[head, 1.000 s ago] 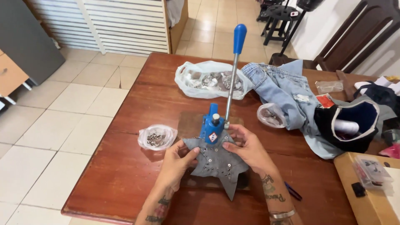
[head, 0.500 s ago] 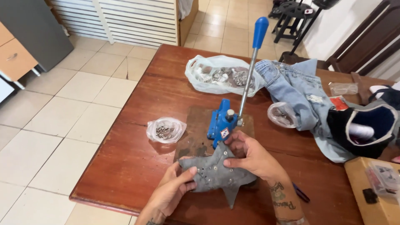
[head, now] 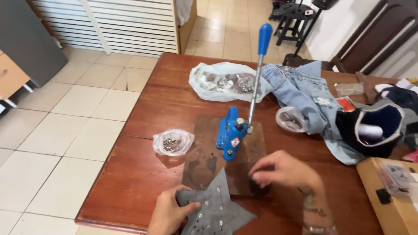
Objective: Attaching metal rivets to a star-shaped fabric patch using a manual hand press.
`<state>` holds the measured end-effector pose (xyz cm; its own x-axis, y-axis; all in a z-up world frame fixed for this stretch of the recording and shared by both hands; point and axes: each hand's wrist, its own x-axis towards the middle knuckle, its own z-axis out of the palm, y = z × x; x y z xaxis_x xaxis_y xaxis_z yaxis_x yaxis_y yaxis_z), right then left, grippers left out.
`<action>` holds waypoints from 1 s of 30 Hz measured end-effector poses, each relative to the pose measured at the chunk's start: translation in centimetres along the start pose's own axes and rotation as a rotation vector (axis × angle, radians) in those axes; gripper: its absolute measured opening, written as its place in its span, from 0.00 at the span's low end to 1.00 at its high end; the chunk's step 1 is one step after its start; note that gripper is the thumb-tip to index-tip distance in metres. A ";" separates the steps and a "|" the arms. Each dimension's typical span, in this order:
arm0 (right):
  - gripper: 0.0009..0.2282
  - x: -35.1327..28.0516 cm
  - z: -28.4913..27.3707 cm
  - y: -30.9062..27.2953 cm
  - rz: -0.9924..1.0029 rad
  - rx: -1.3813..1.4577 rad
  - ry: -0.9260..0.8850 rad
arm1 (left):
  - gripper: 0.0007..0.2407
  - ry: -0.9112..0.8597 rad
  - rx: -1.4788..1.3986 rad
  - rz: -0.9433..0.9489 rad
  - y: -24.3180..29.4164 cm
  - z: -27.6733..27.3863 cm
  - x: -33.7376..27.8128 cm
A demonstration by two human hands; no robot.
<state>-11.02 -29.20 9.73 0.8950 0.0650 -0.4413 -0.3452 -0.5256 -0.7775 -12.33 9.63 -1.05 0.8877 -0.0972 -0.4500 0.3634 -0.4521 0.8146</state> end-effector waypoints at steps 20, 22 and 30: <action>0.04 25.3 25.2 -8.9 -0.740 -0.727 0.525 | 0.12 0.126 0.089 0.317 -5.4 1.0 1.4; 0.07 24.2 24.2 -8.5 -0.768 -0.739 0.506 | 0.11 0.106 0.092 0.282 -5.0 1.0 0.8; 0.03 25.1 22.7 -8.9 -0.868 -0.840 0.464 | 0.09 0.132 -0.046 0.408 -3.8 0.4 -0.3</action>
<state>8.14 -3.68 -4.60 0.8078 0.4420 0.3900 0.5256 -0.8396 -0.1371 -14.10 11.04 -4.11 0.9888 -0.1437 -0.0393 -0.0152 -0.3598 0.9329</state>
